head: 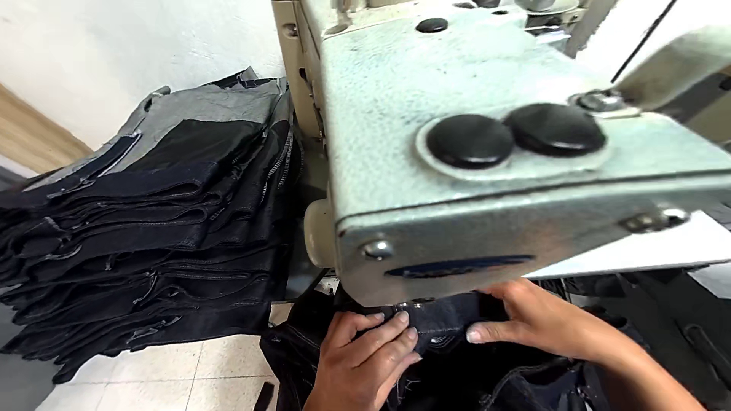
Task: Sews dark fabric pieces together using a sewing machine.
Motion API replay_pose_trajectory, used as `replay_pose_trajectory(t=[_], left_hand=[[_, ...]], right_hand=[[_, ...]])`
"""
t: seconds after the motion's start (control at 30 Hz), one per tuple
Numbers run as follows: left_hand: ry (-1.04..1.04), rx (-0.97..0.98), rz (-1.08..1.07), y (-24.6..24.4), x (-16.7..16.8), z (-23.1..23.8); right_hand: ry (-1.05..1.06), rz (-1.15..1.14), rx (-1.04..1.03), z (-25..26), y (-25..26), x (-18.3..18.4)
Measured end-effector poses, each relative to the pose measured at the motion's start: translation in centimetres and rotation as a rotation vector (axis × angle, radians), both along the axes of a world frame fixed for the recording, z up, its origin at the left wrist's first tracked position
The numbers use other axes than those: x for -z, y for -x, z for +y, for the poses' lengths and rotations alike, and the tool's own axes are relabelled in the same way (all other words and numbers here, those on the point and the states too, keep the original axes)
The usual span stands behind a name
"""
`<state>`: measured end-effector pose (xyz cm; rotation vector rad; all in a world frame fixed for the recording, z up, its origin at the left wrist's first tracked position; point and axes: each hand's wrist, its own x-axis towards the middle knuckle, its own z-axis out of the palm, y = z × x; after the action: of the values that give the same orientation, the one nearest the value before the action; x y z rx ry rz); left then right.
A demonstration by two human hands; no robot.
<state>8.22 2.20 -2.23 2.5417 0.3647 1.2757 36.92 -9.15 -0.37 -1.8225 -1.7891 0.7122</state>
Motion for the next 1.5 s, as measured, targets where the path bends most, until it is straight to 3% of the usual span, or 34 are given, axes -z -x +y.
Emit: replay_pose_trajectory(t=[0.1,0.2,0.27,0.33,0.4,0.47,0.53,0.6,0.67,0.77,0.9,1.03,1.17,1.27,1.37,1.5], left_hand=[[-0.012,-0.013,0.02,-0.2,-0.2,-0.2],[-0.003,0.007,0.024,-0.4,-0.4,-0.3],[0.166,0.059,0.035,0.0,-1.3,-0.4],[0.463,0.056,-0.004,0.8,-2.6,-0.2],[0.612,-0.119,0.013,1.2,-2.9,0.6],[0.731,-0.197,0.242,1.0,-3.5,1.2],[0.808,-0.137,0.41,0.6,-4.2,1.4],[0.79,-0.086,0.372,0.2,-4.2,1.8],[0.684,-0.168,0.263,-0.8,-3.7,2.4],[0.737,-0.233,0.338,-1.7,-4.1,4.2],[0.692,-0.282,0.527,-2.0,-5.0,4.9],[0.327,-0.299,0.438,-2.1,-3.3,4.5],[0.33,-0.357,0.635,-2.7,-5.7,3.5],[0.29,-0.385,0.631,-2.6,-5.4,3.1],[0.429,-0.404,0.676,-2.6,-6.2,2.9],[0.44,-0.347,0.641,-2.0,-5.6,3.6]], right_hand=[[0.155,0.111,0.061,-0.3,-0.7,0.8],[0.039,0.403,0.154,-0.7,0.0,2.7],[-0.104,0.491,0.139,-0.9,0.9,3.5],[-0.213,0.49,0.148,-1.0,1.7,4.1],[-0.222,0.499,0.184,-1.0,2.4,4.5],[-0.13,0.535,0.134,-1.2,2.8,4.3],[-0.059,0.596,0.077,-1.4,3.2,4.3],[-0.04,0.645,0.156,-1.3,3.8,4.3],[0.011,0.711,0.331,0.0,4.6,2.6],[0.062,0.829,0.513,2.6,4.8,0.2],[0.045,0.802,0.475,2.9,4.0,0.3],[0.067,0.743,0.525,3.3,4.2,-0.3],[0.074,0.691,0.557,3.8,4.2,-0.3],[0.089,0.693,0.542,3.5,4.2,0.1],[0.078,0.649,0.499,3.2,4.0,-0.2],[0.069,0.63,0.453,2.9,4.4,-1.0]])
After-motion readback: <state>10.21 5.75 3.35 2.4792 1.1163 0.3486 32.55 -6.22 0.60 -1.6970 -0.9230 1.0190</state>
